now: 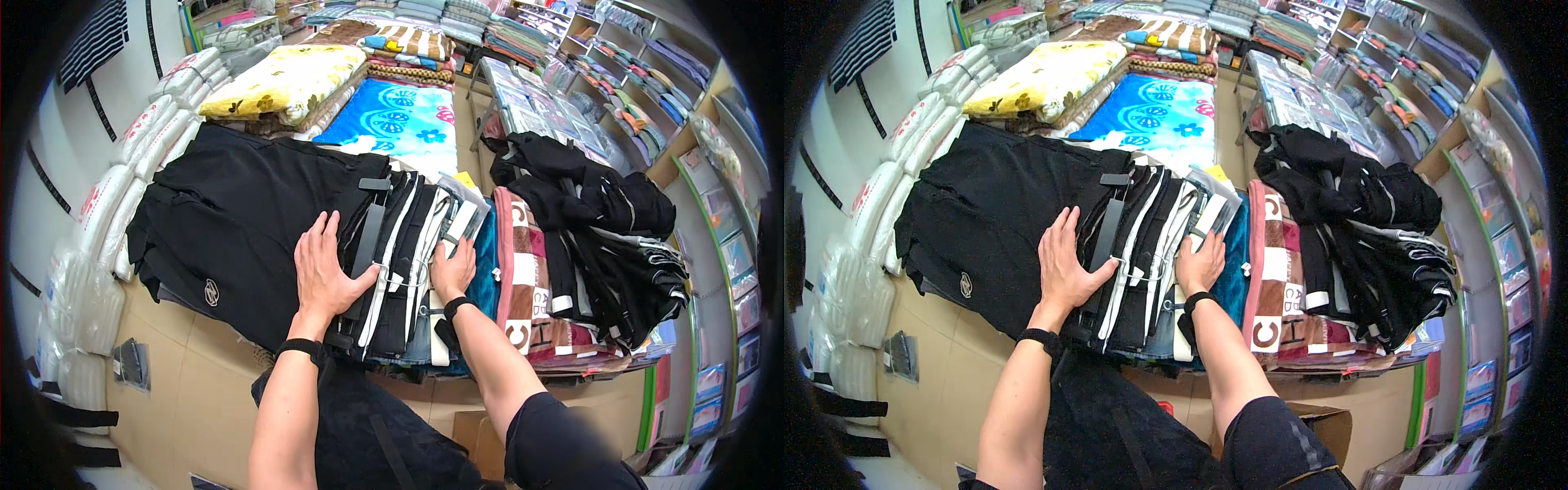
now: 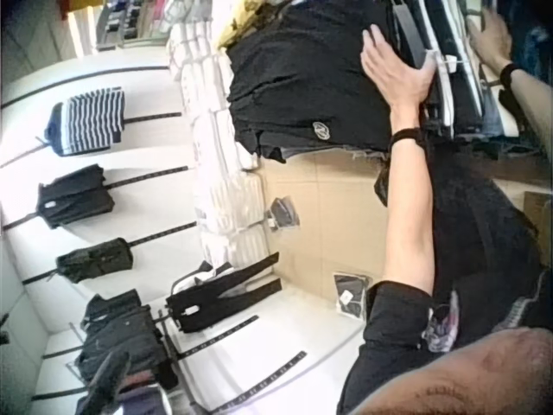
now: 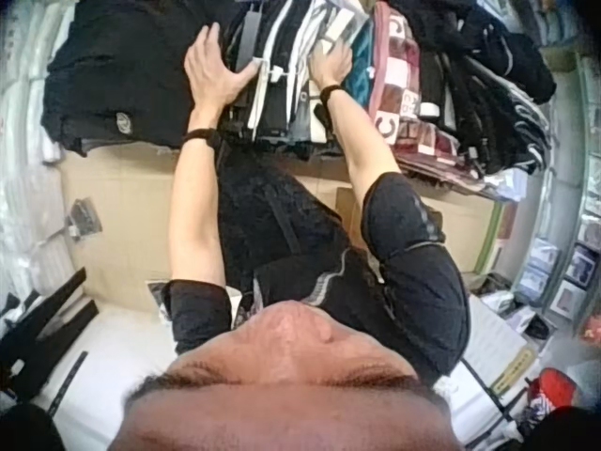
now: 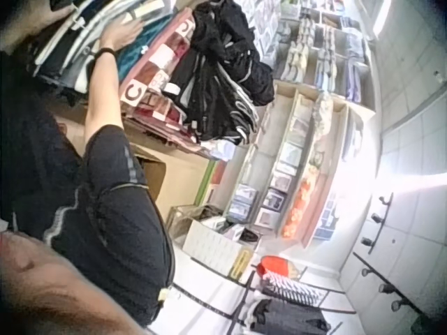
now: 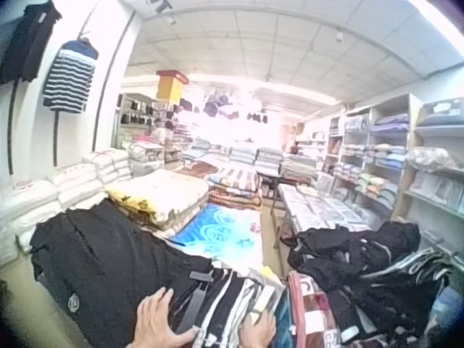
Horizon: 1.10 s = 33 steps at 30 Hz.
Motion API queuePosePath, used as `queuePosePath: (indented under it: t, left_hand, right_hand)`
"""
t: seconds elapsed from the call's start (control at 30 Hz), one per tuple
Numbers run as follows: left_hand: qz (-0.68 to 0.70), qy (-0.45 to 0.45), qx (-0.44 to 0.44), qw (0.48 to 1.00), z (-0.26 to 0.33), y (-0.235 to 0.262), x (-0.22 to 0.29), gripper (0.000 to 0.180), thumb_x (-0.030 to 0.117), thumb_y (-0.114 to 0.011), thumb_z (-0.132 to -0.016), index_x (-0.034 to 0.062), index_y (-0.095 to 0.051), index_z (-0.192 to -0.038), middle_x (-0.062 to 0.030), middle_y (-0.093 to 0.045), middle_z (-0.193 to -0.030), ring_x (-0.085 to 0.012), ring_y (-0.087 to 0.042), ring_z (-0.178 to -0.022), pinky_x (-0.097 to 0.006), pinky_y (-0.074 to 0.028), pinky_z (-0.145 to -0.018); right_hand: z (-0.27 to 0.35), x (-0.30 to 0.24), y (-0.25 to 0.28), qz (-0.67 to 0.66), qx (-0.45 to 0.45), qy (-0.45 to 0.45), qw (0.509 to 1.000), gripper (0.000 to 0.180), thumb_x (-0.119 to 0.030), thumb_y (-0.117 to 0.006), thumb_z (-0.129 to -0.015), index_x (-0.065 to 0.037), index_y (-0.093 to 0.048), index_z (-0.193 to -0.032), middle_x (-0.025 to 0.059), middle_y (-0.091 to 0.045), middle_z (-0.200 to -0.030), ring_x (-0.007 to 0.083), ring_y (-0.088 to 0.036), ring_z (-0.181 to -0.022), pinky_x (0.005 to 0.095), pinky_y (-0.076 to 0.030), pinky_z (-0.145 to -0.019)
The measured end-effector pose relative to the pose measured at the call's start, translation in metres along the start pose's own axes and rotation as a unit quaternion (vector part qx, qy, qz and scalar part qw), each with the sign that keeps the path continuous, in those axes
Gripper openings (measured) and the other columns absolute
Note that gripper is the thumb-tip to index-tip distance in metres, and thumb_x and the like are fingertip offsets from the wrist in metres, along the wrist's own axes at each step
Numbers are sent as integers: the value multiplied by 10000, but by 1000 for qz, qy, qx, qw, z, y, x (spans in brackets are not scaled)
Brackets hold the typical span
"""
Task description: The recorder organizes a stack of garments on a table and سپس hangs an item on a clothing rack.
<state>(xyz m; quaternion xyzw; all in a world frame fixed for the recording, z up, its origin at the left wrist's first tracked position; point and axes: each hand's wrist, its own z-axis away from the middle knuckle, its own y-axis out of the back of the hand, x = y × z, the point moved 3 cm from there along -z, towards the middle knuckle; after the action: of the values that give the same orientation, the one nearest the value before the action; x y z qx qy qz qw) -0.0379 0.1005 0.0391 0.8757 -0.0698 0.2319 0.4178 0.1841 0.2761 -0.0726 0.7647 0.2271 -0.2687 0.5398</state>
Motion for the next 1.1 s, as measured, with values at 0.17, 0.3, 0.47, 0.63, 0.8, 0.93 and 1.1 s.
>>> queuePosePath:
  t: [0.17, 0.3, 0.47, 0.63, 0.8, 0.93, 1.1]
  left_hand:
    - [-8, 3, -8, 1000, 0, -1, 0, 1092, 521, -846, -769, 42, -366, -1626, -218, -411, -1618, -411, -404, -1465, -544, -276, -1249]
    - [-8, 2, -10, 1000, -1, -1, 0, 1100, 522, -845, -766, 43, -360, -1629, -216, -405, -1625, -410, -398, -1472, -540, -276, -1248]
    - [-10, 6, -14, 1000, -1, -1, -1, 1103, 516, -848, -766, 46, -354, -1632, -214, -403, -1626, -408, -394, -1476, -538, -275, -1249]
    - [-9, 7, -15, 1000, 0, -3, 0, 1103, 520, -846, -768, 50, -350, -1634, -210, -400, -1629, -409, -391, -1478, -542, -271, -1251]
    - [-12, 5, -6, 1000, 0, -2, 0, 1086, 506, -849, -761, 51, -372, -1625, -212, -408, -1615, -403, -402, -1461, -539, -269, -1253]
    - [-5, 6, -9, 1000, 0, -2, 0, 1088, 501, -850, -763, 53, -365, -1628, -210, -408, -1620, -406, -399, -1468, -539, -266, -1256]
    - [-13, 5, -12, 1000, 0, -2, 1, 1091, 486, -853, -767, 55, -351, -1634, -208, -403, -1629, -404, -395, -1481, -538, -268, -1256]
  right_hand:
    - [2, -1, 0, -3, 6, -2, 1000, 713, -434, -644, -976, -11, -526, -1537, 228, -446, -1652, 394, -379, -1544, 487, -269, -1275]
    - [2, 0, 0, 2, 13, -3, 1000, 719, -437, -643, -976, -13, -522, -1543, 227, -450, -1649, 390, -381, -1544, 483, -269, -1276]
    - [2, -2, 0, 3, 10, -2, 1000, 716, -433, -643, -977, -9, -523, -1541, 228, -456, -1645, 386, -387, -1540, 483, -272, -1273]
    - [2, 1, -1, 11, 20, 5, 1000, 714, -434, -644, -974, -3, -527, -1532, 236, -461, -1638, 396, -391, -1535, 488, -276, -1270]
    - [3, -1, -1, 10, 24, 9, 1000, 710, -430, -638, -975, 5, -527, -1525, 246, -464, -1632, 408, -393, -1529, 496, -278, -1268]
    - [4, -3, 0, 12, 20, 11, 1000, 709, -425, -632, -977, 12, -524, -1525, 252, -463, -1630, 416, -394, -1525, 500, -277, -1268]
    - [4, -2, 1, 8, 24, 11, 1000, 711, -421, -633, -975, 12, -521, -1527, 258, -466, -1624, 419, -393, -1527, 502, -274, -1270]
